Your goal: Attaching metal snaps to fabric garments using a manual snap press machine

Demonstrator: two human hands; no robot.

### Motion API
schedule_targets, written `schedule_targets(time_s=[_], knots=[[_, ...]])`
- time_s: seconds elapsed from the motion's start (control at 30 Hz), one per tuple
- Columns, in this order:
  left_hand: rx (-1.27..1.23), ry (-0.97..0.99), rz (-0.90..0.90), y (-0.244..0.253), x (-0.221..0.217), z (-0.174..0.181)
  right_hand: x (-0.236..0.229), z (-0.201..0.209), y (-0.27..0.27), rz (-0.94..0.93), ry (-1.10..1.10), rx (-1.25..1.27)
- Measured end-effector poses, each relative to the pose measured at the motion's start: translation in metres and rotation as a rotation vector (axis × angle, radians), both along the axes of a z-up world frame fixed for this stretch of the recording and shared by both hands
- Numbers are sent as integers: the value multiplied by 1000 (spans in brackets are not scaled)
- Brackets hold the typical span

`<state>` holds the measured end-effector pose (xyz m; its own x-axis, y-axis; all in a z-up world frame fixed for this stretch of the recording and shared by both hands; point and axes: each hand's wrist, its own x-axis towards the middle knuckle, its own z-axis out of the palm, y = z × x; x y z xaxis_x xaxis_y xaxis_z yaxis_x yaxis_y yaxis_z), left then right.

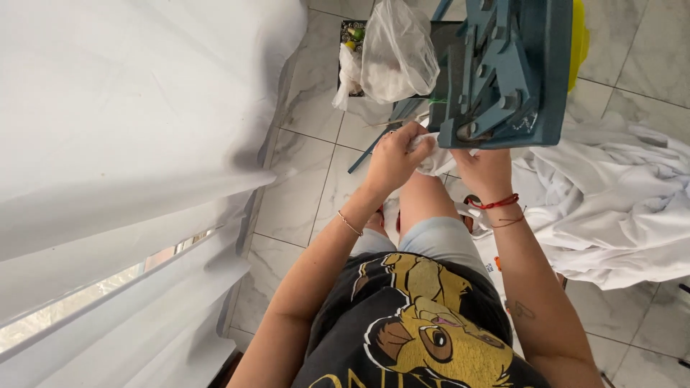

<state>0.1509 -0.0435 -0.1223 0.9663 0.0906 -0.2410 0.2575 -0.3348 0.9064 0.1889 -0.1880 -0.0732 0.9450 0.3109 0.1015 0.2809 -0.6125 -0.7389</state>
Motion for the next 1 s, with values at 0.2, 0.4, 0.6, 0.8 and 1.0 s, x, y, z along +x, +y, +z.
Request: schedule_targets(time_s=[0.2, 0.4, 0.6, 0.8, 1.0], knots=[[87, 5, -48, 5, 2, 8, 0, -8, 2, 15, -62, 23], [0, 26, -26, 6, 4, 8, 1, -11, -1, 0, -9, 10], [-82, 41, 6, 8, 0, 13, 4, -8, -6, 38, 28, -61], [-11, -3, -12, 4, 6, 3, 5, 14, -3, 31, -14, -25], [-144, -25, -15, 0, -7, 6, -6, -32, -29, -12, 99, 51]])
